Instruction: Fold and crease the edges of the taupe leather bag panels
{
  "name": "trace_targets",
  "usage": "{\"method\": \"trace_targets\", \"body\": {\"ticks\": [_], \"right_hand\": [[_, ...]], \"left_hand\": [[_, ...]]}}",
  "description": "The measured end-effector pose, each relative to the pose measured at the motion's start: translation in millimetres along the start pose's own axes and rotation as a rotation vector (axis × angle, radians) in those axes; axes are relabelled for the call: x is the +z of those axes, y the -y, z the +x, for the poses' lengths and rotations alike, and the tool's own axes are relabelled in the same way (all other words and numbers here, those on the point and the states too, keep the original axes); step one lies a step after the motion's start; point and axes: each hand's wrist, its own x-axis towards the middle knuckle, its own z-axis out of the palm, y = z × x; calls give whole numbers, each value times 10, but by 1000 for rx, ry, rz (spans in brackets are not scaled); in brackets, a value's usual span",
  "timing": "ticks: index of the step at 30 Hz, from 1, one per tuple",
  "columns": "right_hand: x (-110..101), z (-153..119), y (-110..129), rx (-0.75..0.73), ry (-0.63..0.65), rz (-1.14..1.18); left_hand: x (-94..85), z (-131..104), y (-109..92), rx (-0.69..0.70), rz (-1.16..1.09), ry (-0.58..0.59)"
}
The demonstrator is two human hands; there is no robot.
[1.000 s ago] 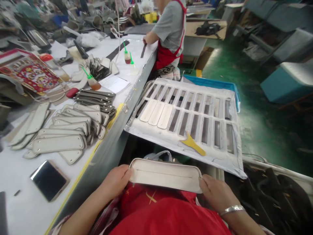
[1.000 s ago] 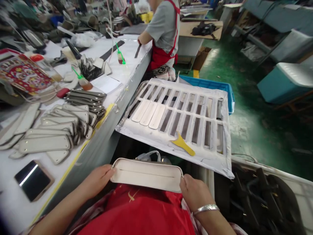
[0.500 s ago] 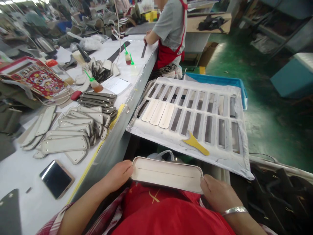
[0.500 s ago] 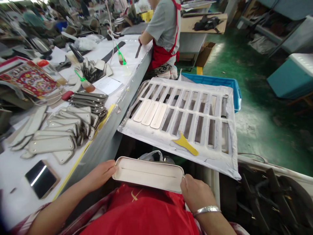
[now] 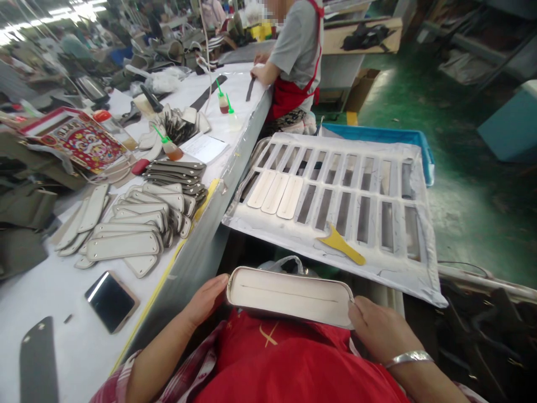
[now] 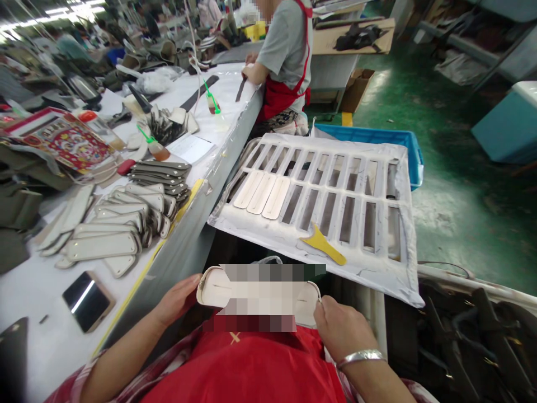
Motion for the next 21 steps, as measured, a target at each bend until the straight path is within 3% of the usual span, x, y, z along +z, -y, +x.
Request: {"method": "trace_targets", "body": {"ticks": [8, 12, 16, 21], "right_hand": [[10, 21, -29, -10, -11, 25], [16, 34, -23, -62, 10, -15], [11, 59, -7, -20, 29, -36], [-109, -45, -54, 14, 3, -20]], "left_hand": [[-5, 43, -36, 56, 183, 81], [-16, -33, -246, -31, 572, 151], [46, -76, -444, -129, 956, 150], [164, -79, -574, 12, 1261, 135]]}}
